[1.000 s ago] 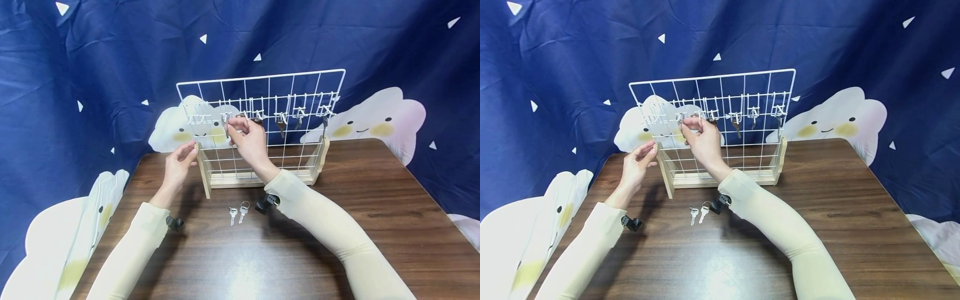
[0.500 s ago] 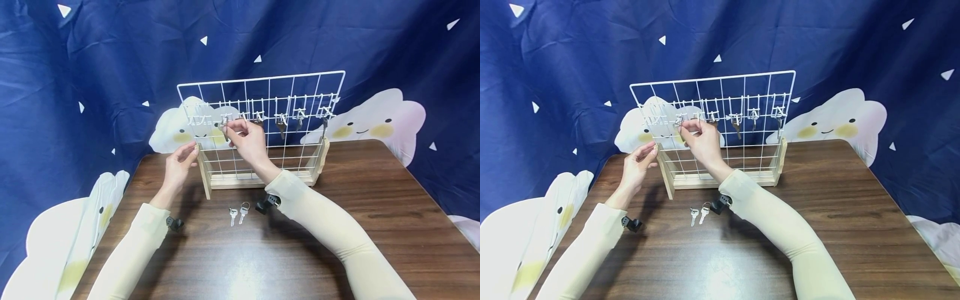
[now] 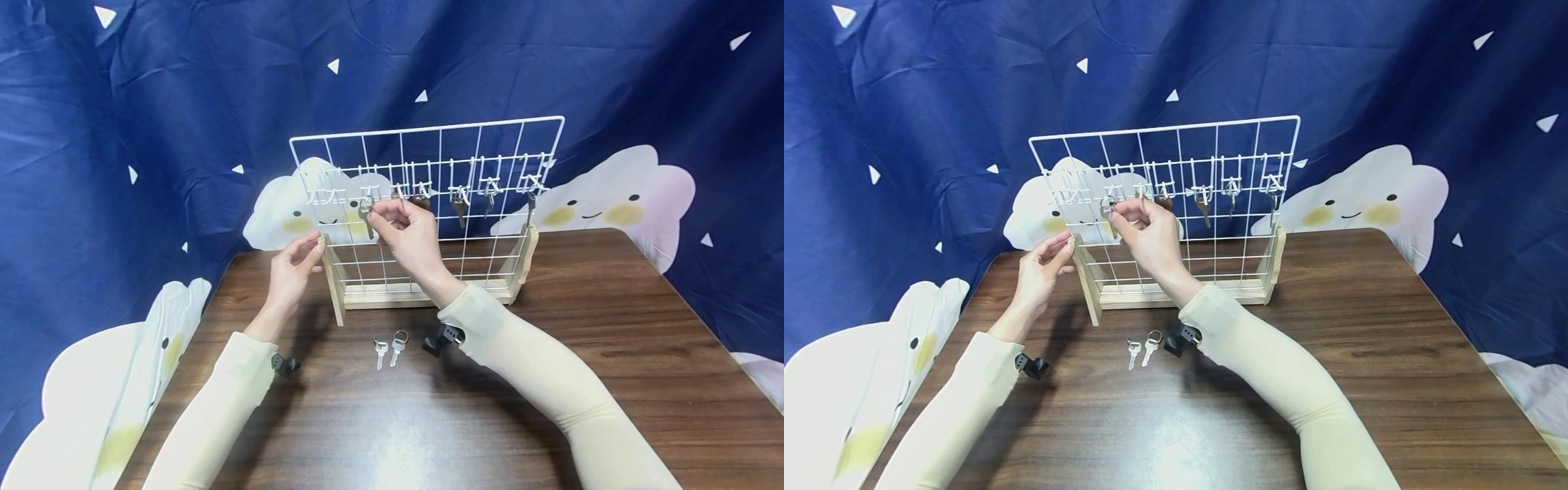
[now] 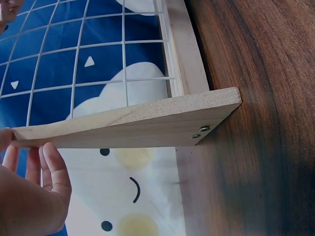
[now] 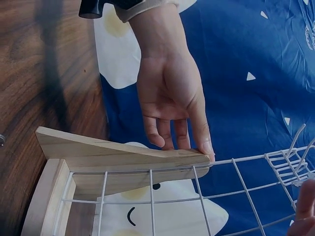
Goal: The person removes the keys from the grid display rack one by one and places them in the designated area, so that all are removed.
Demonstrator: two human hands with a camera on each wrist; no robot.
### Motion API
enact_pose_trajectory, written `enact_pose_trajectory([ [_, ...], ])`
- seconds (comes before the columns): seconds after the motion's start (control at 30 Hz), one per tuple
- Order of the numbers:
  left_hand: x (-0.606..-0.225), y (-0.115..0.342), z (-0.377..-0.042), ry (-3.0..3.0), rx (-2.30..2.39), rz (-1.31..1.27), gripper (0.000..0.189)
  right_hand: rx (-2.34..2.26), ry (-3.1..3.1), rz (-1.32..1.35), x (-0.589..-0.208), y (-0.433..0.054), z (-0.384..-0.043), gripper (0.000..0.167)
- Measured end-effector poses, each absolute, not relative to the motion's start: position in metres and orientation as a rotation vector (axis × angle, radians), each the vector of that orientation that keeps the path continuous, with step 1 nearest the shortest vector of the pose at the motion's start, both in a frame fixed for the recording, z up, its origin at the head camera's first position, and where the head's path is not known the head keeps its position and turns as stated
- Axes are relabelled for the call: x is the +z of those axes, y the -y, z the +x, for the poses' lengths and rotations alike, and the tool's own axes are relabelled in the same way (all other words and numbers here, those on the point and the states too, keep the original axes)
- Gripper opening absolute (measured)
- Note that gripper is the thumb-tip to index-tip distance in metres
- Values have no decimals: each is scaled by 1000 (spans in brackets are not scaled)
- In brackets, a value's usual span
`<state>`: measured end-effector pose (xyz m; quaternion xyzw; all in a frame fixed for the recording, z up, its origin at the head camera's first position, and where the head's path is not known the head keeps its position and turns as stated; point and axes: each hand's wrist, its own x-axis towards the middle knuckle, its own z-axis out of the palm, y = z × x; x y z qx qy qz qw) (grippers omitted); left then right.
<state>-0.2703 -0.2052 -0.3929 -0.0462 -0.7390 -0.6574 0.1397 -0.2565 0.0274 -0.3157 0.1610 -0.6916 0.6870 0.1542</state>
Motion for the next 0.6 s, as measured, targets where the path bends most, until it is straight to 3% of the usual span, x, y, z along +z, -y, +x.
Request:
enact_pose_trajectory([
  [0.6, -395, 208, -274, 2136, -1925, -130, 43, 1974, 1907, 547, -314, -34, -242, 18],
])
